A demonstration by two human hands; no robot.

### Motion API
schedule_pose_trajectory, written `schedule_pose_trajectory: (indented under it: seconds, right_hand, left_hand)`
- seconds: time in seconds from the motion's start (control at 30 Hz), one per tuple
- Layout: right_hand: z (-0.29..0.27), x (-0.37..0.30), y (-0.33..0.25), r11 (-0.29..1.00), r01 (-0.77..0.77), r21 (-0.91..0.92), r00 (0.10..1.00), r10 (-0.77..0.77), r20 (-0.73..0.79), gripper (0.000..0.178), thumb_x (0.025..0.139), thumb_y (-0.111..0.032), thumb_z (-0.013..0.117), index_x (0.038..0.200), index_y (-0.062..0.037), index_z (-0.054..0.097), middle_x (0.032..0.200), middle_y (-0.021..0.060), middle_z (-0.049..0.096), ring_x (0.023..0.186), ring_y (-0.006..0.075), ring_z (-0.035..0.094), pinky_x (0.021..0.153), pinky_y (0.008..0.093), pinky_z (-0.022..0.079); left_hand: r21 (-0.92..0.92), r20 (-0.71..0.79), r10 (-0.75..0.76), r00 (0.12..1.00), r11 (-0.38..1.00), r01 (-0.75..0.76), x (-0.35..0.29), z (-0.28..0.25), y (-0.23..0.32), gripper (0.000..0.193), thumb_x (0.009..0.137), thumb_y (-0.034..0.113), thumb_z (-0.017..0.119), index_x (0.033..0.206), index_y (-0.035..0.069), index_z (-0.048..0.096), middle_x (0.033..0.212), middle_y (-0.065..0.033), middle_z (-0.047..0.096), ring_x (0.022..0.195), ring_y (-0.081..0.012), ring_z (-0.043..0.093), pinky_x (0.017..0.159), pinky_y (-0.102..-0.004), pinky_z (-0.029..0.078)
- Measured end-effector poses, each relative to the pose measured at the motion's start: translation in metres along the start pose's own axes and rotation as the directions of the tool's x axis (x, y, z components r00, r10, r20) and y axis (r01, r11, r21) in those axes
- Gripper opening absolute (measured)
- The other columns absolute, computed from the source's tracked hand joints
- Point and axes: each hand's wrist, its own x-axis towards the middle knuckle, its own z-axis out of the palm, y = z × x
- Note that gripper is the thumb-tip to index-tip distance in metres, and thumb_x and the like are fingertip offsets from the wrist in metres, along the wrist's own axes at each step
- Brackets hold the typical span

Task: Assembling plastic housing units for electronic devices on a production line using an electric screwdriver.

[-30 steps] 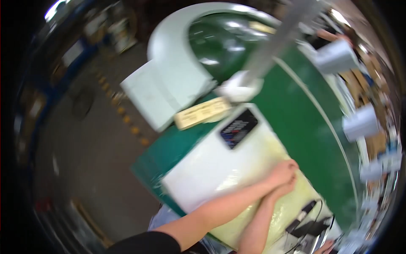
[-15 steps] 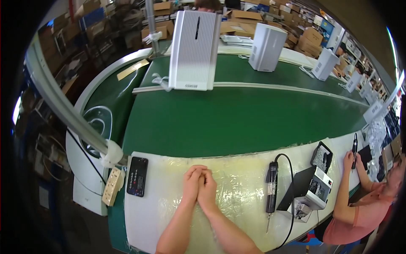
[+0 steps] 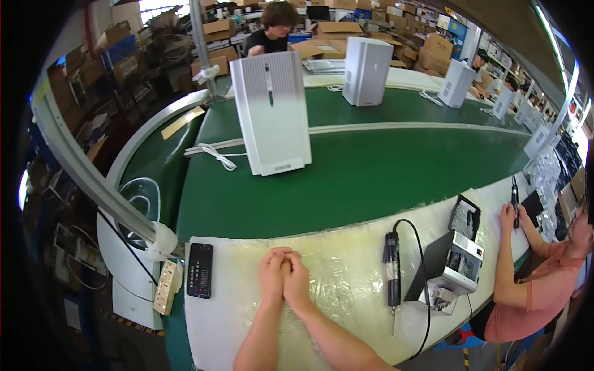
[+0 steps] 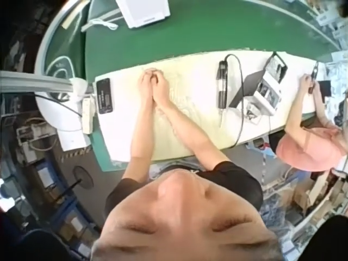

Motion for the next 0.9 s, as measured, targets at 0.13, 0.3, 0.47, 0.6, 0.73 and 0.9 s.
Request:
schedule_pose_trajectory:
  seconds: [0.13,0.3,0.47,0.6,0.73,0.9]
  right_hand:
    - [-0.003,-0.001,-0.001,0.998,0.038,-0.050,0.998,-0.040,-0.048,0.016,0.089,-0.014,0.050,0.096,-0.0054,0.062,0.083,0.0188,0.065,0.074,0.0356,0.064,0.063,0.0398,0.049]
    - [-0.002,-0.002,-0.004,0.998,0.001,-0.070,0.999,-0.004,-0.043,0.012,0.090,-0.007,0.049,0.093,-0.0024,0.059,0.085,0.0134,0.063,0.073,0.0252,0.062,0.064,0.0330,0.047]
    - [0.002,-0.002,0.000,0.998,0.036,0.054,0.996,-0.032,-0.081,0.013,0.089,-0.010,0.049,0.093,-0.0017,0.059,0.081,0.0136,0.065,0.072,0.0252,0.063,0.065,0.0339,0.048]
    - [-0.003,0.009,0.020,0.961,-0.051,0.271,0.991,0.084,-0.109,0.017,0.089,-0.012,0.049,0.096,0.0003,0.059,0.078,0.0138,0.064,0.069,0.0236,0.062,0.065,0.0331,0.048]
    - [-0.003,0.012,0.027,0.981,-0.034,0.192,0.998,0.022,0.066,0.013,0.092,-0.007,0.046,0.096,0.0002,0.056,0.074,0.0058,0.058,0.051,0.0085,0.050,0.047,0.0232,0.040]
    - [-0.011,0.009,-0.005,0.925,-0.184,0.333,0.980,0.146,0.137,0.014,0.093,-0.006,0.043,0.098,0.0010,0.055,0.076,0.0059,0.058,0.050,0.0092,0.051,0.047,0.0235,0.042]
  left_hand:
    - [-0.017,-0.009,-0.016,1.000,1.000,0.015,0.004,-0.004,-0.011,0.019,0.090,0.009,0.044,0.090,-0.001,0.061,0.089,-0.0146,0.066,0.082,-0.0184,0.061,0.077,-0.0272,0.048]
    - [-0.050,-0.001,-0.027,1.000,0.998,0.027,0.001,-0.003,-0.006,0.019,0.091,0.009,0.044,0.090,-0.001,0.061,0.089,-0.0147,0.066,0.081,-0.0184,0.061,0.077,-0.0272,0.049]
    - [0.076,-0.048,0.050,0.998,0.996,-0.046,0.003,-0.007,-0.011,0.018,0.090,0.010,0.046,0.092,0.000,0.061,0.089,-0.0142,0.066,0.079,-0.0205,0.062,0.075,-0.0292,0.049]
    - [0.741,0.240,0.396,0.886,0.515,-0.431,0.019,0.028,0.015,0.013,0.084,0.006,0.052,0.095,0.003,0.060,0.095,-0.0149,0.063,0.090,-0.0277,0.061,0.080,-0.0352,0.048]
    - [0.630,0.650,0.645,0.402,-0.162,-0.759,0.075,0.100,0.101,0.022,0.073,-0.001,0.056,0.094,-0.003,0.059,0.111,-0.0229,0.051,0.106,-0.0411,0.049,0.090,-0.0461,0.042]
    - [0.633,0.733,0.664,0.146,-0.588,-0.504,0.159,0.162,0.216,0.042,0.081,0.015,0.054,0.118,-0.005,0.051,0.130,-0.0266,0.044,0.124,-0.0400,0.040,0.101,-0.0511,0.032]
